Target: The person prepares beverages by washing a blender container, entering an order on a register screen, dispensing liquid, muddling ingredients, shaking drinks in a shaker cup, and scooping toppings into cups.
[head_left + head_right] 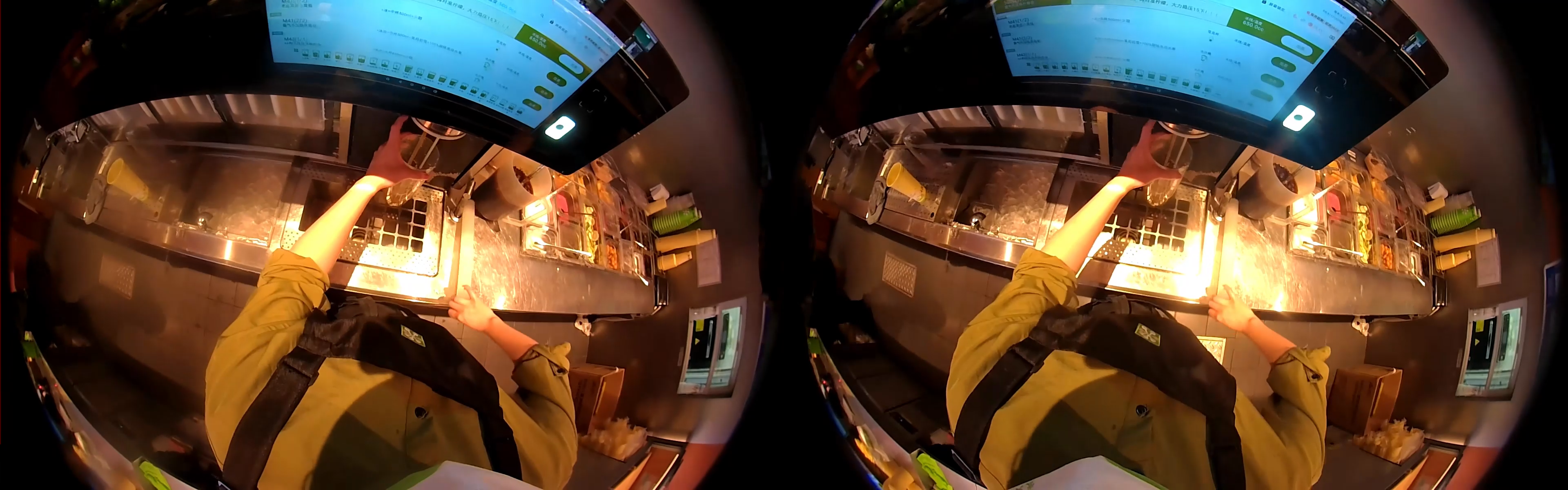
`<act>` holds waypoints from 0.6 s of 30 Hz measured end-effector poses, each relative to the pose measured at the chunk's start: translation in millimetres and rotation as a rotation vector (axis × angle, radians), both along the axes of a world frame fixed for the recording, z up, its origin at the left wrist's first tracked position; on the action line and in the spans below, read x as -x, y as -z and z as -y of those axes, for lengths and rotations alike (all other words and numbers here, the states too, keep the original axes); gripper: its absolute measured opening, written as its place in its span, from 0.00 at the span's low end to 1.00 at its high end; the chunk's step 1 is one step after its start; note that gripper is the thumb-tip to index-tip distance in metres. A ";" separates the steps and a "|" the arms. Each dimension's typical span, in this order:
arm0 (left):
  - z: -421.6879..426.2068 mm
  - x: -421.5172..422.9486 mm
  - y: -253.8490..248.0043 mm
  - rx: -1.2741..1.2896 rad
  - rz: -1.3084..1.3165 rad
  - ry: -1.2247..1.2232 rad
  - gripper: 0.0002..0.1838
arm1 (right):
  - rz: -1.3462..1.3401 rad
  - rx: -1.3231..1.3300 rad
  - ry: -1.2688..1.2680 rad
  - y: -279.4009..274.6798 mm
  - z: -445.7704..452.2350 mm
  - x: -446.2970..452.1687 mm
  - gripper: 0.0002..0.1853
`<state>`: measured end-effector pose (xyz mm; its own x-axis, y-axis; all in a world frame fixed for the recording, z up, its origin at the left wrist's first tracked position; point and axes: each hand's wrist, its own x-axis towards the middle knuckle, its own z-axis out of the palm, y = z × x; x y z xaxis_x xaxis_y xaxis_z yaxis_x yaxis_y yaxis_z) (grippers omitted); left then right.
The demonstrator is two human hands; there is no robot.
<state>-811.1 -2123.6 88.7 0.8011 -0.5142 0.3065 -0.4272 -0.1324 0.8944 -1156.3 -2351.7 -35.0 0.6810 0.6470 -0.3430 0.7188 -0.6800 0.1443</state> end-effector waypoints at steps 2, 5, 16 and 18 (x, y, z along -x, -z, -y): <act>-1.6 -0.8 5.3 0.013 -0.011 0.025 0.70 | 0.042 0.084 -0.022 6.2 5.1 -5.5 0.09; -3.0 -1.0 18.3 0.032 -0.025 0.068 0.70 | 0.008 -0.006 0.140 7.9 5.3 1.9 0.13; -15.9 -10.2 38.4 0.017 -0.045 0.139 0.71 | 0.184 -0.542 0.418 -52.9 -60.8 -15.8 0.28; -53.2 20.9 16.5 -0.281 0.004 -0.054 0.66 | 0.200 -0.701 0.421 -62.1 -79.5 -36.3 0.24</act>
<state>-832.1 -2070.5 72.3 0.8287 -0.5359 0.1612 -0.4164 -0.3980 0.8174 -1120.0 -2272.2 27.1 0.9185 0.3432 0.1966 0.3905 -0.8656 -0.3134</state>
